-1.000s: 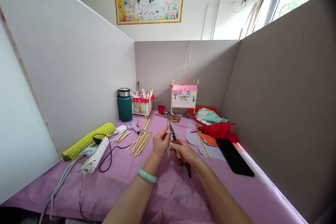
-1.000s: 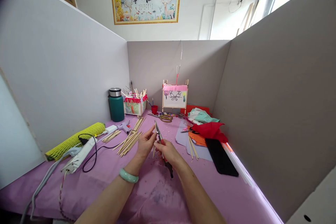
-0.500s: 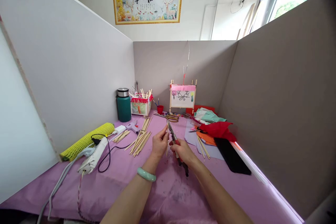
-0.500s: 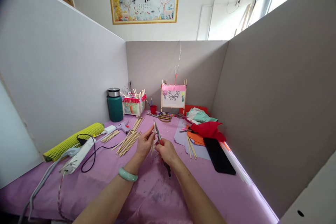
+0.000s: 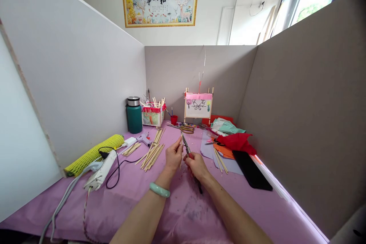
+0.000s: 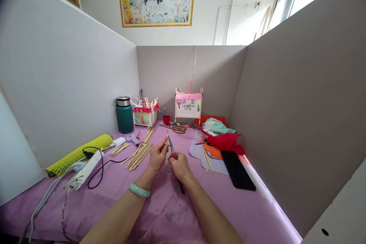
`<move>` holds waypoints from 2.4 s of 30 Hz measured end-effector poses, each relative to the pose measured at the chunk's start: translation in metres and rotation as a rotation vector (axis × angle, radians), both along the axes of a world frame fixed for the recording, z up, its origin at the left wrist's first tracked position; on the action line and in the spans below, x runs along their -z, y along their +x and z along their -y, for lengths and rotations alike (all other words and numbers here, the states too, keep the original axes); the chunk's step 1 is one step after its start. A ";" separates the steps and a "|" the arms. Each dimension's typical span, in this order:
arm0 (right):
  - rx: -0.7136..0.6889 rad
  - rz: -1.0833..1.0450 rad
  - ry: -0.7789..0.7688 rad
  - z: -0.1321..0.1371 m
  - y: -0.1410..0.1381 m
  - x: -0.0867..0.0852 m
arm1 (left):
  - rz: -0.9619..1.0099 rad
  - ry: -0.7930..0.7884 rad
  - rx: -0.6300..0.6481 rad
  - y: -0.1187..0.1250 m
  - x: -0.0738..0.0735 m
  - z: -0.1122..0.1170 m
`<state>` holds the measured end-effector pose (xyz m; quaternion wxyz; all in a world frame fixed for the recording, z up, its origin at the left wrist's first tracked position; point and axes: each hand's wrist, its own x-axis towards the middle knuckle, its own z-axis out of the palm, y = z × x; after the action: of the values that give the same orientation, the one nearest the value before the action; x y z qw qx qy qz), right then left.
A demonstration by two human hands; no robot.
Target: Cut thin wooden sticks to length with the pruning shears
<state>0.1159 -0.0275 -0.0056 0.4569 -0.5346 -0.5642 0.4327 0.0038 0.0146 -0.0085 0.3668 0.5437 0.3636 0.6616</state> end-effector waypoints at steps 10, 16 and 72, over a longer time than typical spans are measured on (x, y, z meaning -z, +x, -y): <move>-0.058 -0.120 -0.046 0.007 -0.003 0.003 | 0.186 -0.132 0.225 0.000 -0.006 0.009; -0.130 -0.065 -0.021 0.016 0.014 -0.015 | 0.249 -0.197 0.301 -0.004 -0.013 0.014; 0.387 1.064 0.337 0.017 0.016 0.001 | 0.344 -0.294 0.395 -0.008 -0.019 0.017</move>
<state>0.1322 -0.0450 -0.0066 0.2604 -0.6912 -0.6691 -0.0817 -0.0043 -0.0025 0.0103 0.6194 0.4249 0.2754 0.5999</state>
